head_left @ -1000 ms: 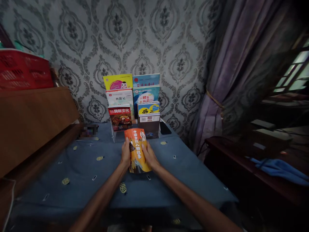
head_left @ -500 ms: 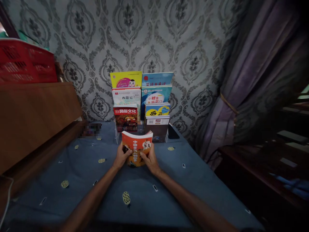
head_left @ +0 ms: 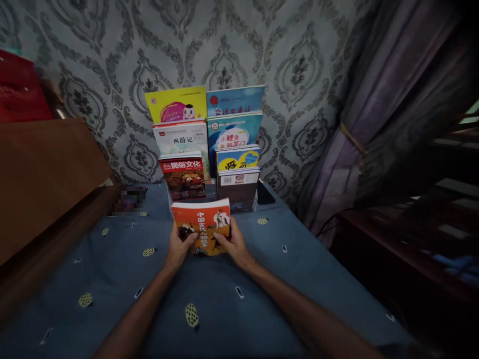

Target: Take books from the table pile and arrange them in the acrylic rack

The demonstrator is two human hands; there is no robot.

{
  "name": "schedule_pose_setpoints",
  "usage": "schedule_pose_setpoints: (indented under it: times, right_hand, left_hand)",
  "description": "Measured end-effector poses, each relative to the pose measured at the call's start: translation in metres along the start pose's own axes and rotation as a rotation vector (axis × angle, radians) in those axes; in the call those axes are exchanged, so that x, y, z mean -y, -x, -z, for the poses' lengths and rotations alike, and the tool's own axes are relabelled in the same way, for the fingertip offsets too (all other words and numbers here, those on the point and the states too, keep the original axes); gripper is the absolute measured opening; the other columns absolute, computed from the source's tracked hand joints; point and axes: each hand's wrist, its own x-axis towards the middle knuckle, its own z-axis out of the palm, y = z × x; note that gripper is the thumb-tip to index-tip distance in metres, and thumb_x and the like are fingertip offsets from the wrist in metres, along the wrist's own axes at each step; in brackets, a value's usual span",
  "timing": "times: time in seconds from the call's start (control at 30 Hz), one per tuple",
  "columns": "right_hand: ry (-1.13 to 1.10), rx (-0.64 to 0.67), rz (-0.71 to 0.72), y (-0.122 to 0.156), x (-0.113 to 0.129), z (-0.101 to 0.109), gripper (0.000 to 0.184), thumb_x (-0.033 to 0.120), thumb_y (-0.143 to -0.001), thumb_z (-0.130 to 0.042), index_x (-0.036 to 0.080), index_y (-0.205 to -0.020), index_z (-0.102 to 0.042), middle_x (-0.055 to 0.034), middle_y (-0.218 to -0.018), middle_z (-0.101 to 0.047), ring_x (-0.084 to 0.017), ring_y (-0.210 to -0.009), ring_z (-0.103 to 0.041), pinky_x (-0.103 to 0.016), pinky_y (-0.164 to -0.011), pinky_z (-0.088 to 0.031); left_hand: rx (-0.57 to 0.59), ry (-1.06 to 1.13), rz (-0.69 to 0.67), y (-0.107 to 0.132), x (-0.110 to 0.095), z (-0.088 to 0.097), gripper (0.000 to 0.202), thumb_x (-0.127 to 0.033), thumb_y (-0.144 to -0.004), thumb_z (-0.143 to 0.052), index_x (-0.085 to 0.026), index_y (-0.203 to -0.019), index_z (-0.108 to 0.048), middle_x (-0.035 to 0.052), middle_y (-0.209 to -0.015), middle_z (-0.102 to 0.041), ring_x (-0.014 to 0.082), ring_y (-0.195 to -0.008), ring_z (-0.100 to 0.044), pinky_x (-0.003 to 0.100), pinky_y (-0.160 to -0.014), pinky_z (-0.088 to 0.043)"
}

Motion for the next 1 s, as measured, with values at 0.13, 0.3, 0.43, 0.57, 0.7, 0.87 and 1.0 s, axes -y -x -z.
schedule_pose_setpoints:
  times: [0.13,0.3,0.43,0.57,0.7,0.87,1.0]
  right_hand:
    - [-0.104,0.035,-0.065,-0.004,0.008,0.003,0.037,0.054,-0.082,-0.07,0.022,-0.1,-0.066,-0.0014,-0.092,-0.071,-0.019,-0.084,-0.067,-0.031,-0.076,-0.056]
    - [-0.254,0.122,-0.149,-0.002,0.026,-0.004,0.045,0.058,-0.071,-0.079,0.021,-0.095,-0.073,-0.0012,-0.088,-0.074,-0.019,-0.08,-0.068,-0.033,-0.078,-0.057]
    - [-0.355,0.171,-0.193,0.005,0.038,-0.01,0.055,0.062,-0.066,-0.081,0.019,-0.1,-0.074,-0.0032,-0.089,-0.076,-0.02,-0.078,-0.07,-0.035,-0.078,-0.057]
    - [-0.408,0.183,-0.192,0.01,0.041,-0.011,0.059,0.065,-0.064,-0.081,0.019,-0.101,-0.073,-0.0037,-0.09,-0.075,-0.02,-0.078,-0.07,-0.034,-0.076,-0.058]
    - [-0.404,0.221,-0.211,0.01,0.042,-0.01,0.062,0.071,-0.063,-0.079,0.02,-0.098,-0.073,-0.0023,-0.08,-0.073,-0.018,-0.07,-0.067,-0.033,-0.07,-0.057]
    - [-0.326,0.213,-0.212,0.008,0.046,-0.006,0.062,0.078,-0.067,-0.07,0.018,-0.08,-0.071,0.0009,-0.068,-0.063,-0.013,-0.06,-0.054,-0.025,-0.058,-0.046]
    - [-0.241,0.163,-0.241,0.007,0.045,-0.004,0.067,0.083,-0.072,-0.06,0.017,-0.058,-0.057,0.0034,-0.057,-0.049,-0.009,-0.053,-0.038,-0.022,-0.051,-0.034]
  left_hand:
    - [-0.055,0.021,0.01,-0.003,-0.001,-0.001,0.053,-0.044,-0.064,-0.084,-0.02,-0.106,-0.064,0.0051,-0.099,-0.075,0.0202,-0.089,-0.071,0.028,-0.08,-0.056]
    - [-0.119,0.177,0.137,-0.007,-0.002,-0.005,0.053,-0.05,-0.058,-0.089,-0.019,-0.095,-0.066,0.0021,-0.09,-0.076,0.0183,-0.08,-0.072,0.027,-0.076,-0.057]
    - [-0.086,0.303,0.317,-0.002,-0.006,-0.01,0.06,-0.057,-0.051,-0.091,-0.018,-0.091,-0.067,0.0022,-0.082,-0.077,0.0206,-0.074,-0.074,0.032,-0.076,-0.059]
    - [-0.009,0.33,0.411,0.004,-0.008,-0.012,0.061,-0.058,-0.052,-0.091,-0.018,-0.092,-0.069,0.0036,-0.084,-0.078,0.0234,-0.079,-0.075,0.035,-0.079,-0.06]
    - [0.021,0.333,0.439,0.005,-0.008,-0.01,0.059,-0.057,-0.052,-0.091,-0.018,-0.091,-0.07,0.0037,-0.084,-0.078,0.0221,-0.076,-0.074,0.032,-0.075,-0.059]
    - [0.031,0.327,0.488,0.006,-0.008,-0.009,0.057,-0.058,-0.054,-0.09,-0.018,-0.09,-0.07,0.0034,-0.079,-0.077,0.0228,-0.075,-0.074,0.031,-0.069,-0.059]
    - [0.03,0.323,0.51,0.006,-0.008,-0.009,0.062,-0.057,-0.052,-0.091,-0.018,-0.095,-0.069,0.0042,-0.084,-0.078,0.0268,-0.085,-0.075,0.036,-0.078,-0.06]
